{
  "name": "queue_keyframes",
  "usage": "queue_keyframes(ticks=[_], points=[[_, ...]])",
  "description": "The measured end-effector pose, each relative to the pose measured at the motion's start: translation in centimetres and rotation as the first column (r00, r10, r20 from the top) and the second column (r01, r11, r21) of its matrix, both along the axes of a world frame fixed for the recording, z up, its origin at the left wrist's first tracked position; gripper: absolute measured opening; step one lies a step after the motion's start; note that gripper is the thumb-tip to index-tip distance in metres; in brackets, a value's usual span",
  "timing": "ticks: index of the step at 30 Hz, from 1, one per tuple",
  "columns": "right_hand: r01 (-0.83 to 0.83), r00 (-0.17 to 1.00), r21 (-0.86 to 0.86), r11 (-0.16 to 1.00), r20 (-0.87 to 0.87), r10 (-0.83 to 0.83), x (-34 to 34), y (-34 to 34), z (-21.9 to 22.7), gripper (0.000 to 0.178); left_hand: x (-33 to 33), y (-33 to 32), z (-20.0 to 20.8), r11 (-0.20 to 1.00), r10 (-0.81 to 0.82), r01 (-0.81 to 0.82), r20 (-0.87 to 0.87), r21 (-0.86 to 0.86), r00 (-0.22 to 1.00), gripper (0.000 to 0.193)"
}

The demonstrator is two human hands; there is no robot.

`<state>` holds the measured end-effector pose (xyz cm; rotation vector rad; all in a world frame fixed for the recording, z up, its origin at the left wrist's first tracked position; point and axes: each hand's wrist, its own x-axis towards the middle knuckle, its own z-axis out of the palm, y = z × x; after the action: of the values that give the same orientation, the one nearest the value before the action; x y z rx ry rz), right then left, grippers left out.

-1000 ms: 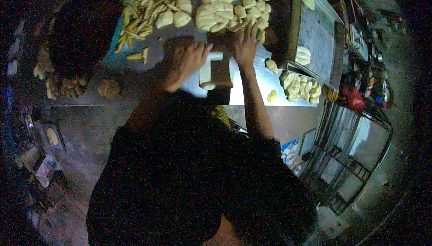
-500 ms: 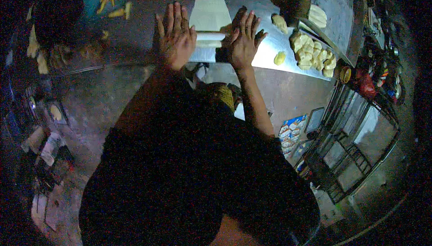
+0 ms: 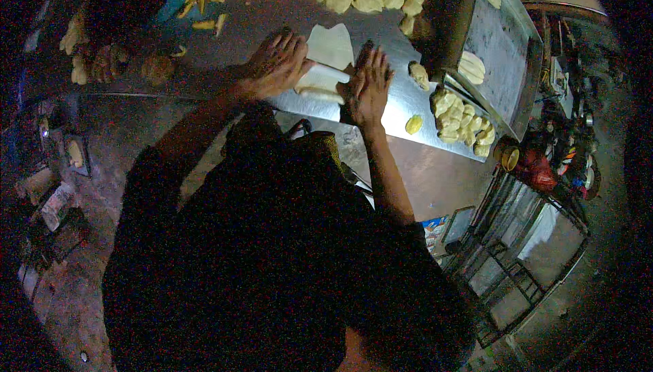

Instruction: The person flattens pieces of dough one at a time using a rolling pin on a metal table, places filling inside by hand, and rolls each piece into an elongated shape.

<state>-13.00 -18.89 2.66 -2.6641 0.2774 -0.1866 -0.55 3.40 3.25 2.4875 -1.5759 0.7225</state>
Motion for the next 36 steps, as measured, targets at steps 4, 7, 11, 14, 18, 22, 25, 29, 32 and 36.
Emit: queue_keyframes(ticks=[4, 7, 11, 14, 18, 22, 25, 29, 32, 36], points=[[0.312, 0.949, -0.314, 0.897, 0.149, -0.278, 8.4, -3.6, -2.1, 0.071, 4.0, -5.1, 0.4, 0.92, 0.363, -0.378, -0.138, -0.1, 0.921, 0.04], [0.338, 0.938, -0.342, 0.877, 0.195, -0.286, 11.8, -5.6, -2.3, 0.072, 8.0, -8.7, -1.3, 0.801, 0.513, -0.54, -0.167, -0.259, 0.842, 0.045], [0.371, 0.924, -0.202, 0.906, 0.174, -0.34, 12.8, -6.0, 0.2, 0.068, 12.2, -10.9, -4.6, 0.69, 0.548, -0.645, -0.344, -0.329, 0.762, 0.052], [0.153, 0.957, -0.114, 0.982, 0.263, -0.118, 11.3, -4.5, 1.5, 0.054, 15.8, -12.0, -5.0, 0.668, 0.368, -0.704, -0.716, -0.24, 0.594, 0.053], [-0.181, 0.979, 0.037, 0.983, 0.098, 0.177, 8.9, -3.9, 0.5, 0.042, 13.3, -9.3, -2.9, 0.438, 0.162, -0.674, -0.685, -0.595, 0.71, 0.04], [-0.255, 0.956, 0.129, 0.958, 0.186, 0.229, 9.1, -7.7, 0.7, 0.041, 4.7, -1.1, -1.4, 0.735, -0.303, -0.473, -0.86, -0.485, 0.411, 0.029], [-0.048, 0.982, -0.133, 0.99, 0.172, 0.071, 10.4, -9.9, 3.3, 0.044, -1.6, 1.9, -2.6, 0.872, -0.354, -0.211, -0.866, -0.442, 0.353, 0.04], [0.043, 0.999, 0.172, 0.984, 0.014, -0.046, 5.8, -6.0, 5.5, 0.06, -5.9, 1.7, -4.7, 0.814, -0.426, -0.122, -0.726, -0.568, 0.54, 0.04], [-0.268, 0.95, 0.263, 0.927, -0.088, 0.3, -1.6, -0.1, 3.3, 0.06, -6.0, 1.8, -4.1, 0.904, -0.313, -0.099, -0.802, -0.415, 0.508, 0.033], [-0.199, 0.954, 0.035, 0.979, 0.235, 0.186, -2.0, 1.0, 1.1, 0.032, -4.8, 1.3, -2.4, 0.971, -0.054, -0.138, -0.746, -0.194, 0.664, 0.019]])
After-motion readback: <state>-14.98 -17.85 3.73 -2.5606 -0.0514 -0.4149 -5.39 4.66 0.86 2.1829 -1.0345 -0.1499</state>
